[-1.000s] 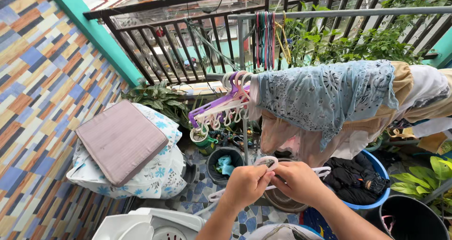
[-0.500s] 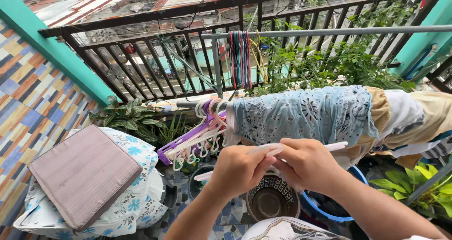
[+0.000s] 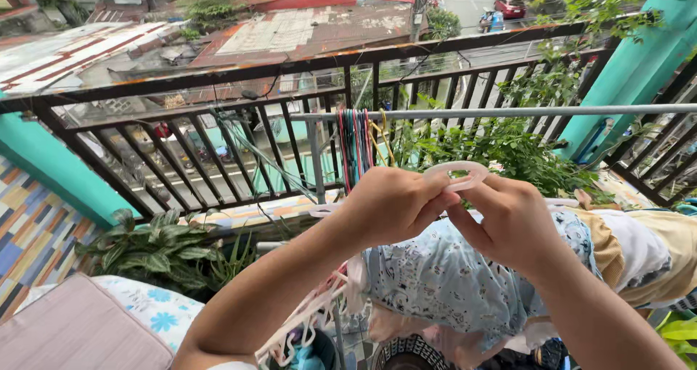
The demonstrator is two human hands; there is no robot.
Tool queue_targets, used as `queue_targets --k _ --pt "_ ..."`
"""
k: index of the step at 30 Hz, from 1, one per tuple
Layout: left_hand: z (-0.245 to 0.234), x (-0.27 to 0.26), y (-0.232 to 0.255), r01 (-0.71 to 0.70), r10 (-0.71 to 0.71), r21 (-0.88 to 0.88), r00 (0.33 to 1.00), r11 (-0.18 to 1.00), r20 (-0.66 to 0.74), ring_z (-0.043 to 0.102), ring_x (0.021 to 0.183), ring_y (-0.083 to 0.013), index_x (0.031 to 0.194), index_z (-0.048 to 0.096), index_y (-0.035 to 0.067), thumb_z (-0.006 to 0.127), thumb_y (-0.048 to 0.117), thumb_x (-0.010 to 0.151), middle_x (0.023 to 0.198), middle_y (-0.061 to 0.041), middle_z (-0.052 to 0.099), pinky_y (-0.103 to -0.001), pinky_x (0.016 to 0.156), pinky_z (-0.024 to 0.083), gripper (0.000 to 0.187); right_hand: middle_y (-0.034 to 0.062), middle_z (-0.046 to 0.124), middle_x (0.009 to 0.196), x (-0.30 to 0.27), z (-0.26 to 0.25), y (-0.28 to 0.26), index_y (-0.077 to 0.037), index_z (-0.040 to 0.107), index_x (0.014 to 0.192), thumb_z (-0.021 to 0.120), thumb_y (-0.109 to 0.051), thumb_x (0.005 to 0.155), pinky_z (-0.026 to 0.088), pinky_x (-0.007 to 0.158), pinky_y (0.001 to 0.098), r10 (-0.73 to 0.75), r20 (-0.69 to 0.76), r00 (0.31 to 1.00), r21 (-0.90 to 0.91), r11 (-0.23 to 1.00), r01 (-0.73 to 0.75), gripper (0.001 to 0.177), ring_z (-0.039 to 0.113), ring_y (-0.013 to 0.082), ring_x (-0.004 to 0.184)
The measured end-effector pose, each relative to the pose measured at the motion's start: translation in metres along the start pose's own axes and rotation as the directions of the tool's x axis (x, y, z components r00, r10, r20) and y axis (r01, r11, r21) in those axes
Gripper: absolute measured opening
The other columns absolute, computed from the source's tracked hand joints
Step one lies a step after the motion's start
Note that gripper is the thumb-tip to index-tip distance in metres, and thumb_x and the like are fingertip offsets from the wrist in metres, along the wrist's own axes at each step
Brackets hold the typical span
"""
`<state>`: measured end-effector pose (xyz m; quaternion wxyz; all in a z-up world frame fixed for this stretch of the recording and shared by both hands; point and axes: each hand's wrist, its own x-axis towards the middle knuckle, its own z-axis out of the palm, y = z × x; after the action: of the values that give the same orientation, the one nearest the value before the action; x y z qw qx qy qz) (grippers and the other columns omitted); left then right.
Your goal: The person organizes and hangs laundry on a rack on a balcony, using clothes hangers to secure various garments onto the horizontal bar of the rack.
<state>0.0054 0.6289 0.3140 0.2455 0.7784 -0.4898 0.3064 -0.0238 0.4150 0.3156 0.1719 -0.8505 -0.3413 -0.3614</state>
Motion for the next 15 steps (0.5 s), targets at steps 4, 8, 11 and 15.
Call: queue_targets --k 4,8,11,15 --pt "0.019 0.014 -0.055 -0.074 0.074 -0.008 0.996 0.997 0.043 0.068 0.063 -0.0344 0.092 0.059 0.010 0.058 0.030 0.104 0.068 -0.010 0.066 -0.048 0.054 0.050 0.023 0.0106 0.072 0.087 0.016 0.017 0.006 -0.009 0.072 0.097 0.069 -0.019 0.091 0.055 0.062 0.0439 0.095 -0.018 0.995 -0.090 0.991 -0.096 0.012 0.071 0.0340 0.073" --pt "0.040 0.028 -0.092 -0.106 0.114 -0.123 0.992 0.987 0.061 0.070 0.072 -0.0348 0.092 0.057 0.009 0.056 0.029 0.105 0.074 -0.011 0.067 -0.048 0.061 0.053 0.024 0.0088 0.075 0.087 0.030 0.025 0.005 -0.012 0.076 0.094 0.068 -0.026 0.090 0.056 0.062 0.0463 0.336 -0.008 0.942 -0.260 0.909 -0.326 0.017 0.071 0.0339 0.070" --pt "0.056 0.038 -0.115 -0.102 0.113 -0.137 0.991 0.985 0.076 0.070 0.078 -0.0348 0.093 0.059 0.009 0.057 0.029 0.103 0.080 -0.012 0.070 -0.048 0.067 0.054 0.023 0.0094 0.075 0.084 0.038 0.030 0.009 -0.015 0.079 0.096 0.064 -0.031 0.089 0.056 0.064 0.0482 0.399 -0.016 0.917 -0.290 0.876 -0.386 0.022 0.072 0.0343 0.071" --pt "0.087 0.042 -0.152 -0.030 0.042 -0.148 0.996 0.989 0.083 0.070 0.088 -0.0347 0.103 0.063 0.008 0.056 0.026 0.102 0.095 -0.013 0.071 -0.048 0.075 0.056 0.020 0.0122 0.074 0.086 0.050 0.052 0.037 -0.012 0.076 0.091 0.059 -0.034 0.096 0.057 0.071 0.0501 0.576 0.038 0.816 -0.460 0.735 -0.498 0.029 0.072 0.0360 0.079"
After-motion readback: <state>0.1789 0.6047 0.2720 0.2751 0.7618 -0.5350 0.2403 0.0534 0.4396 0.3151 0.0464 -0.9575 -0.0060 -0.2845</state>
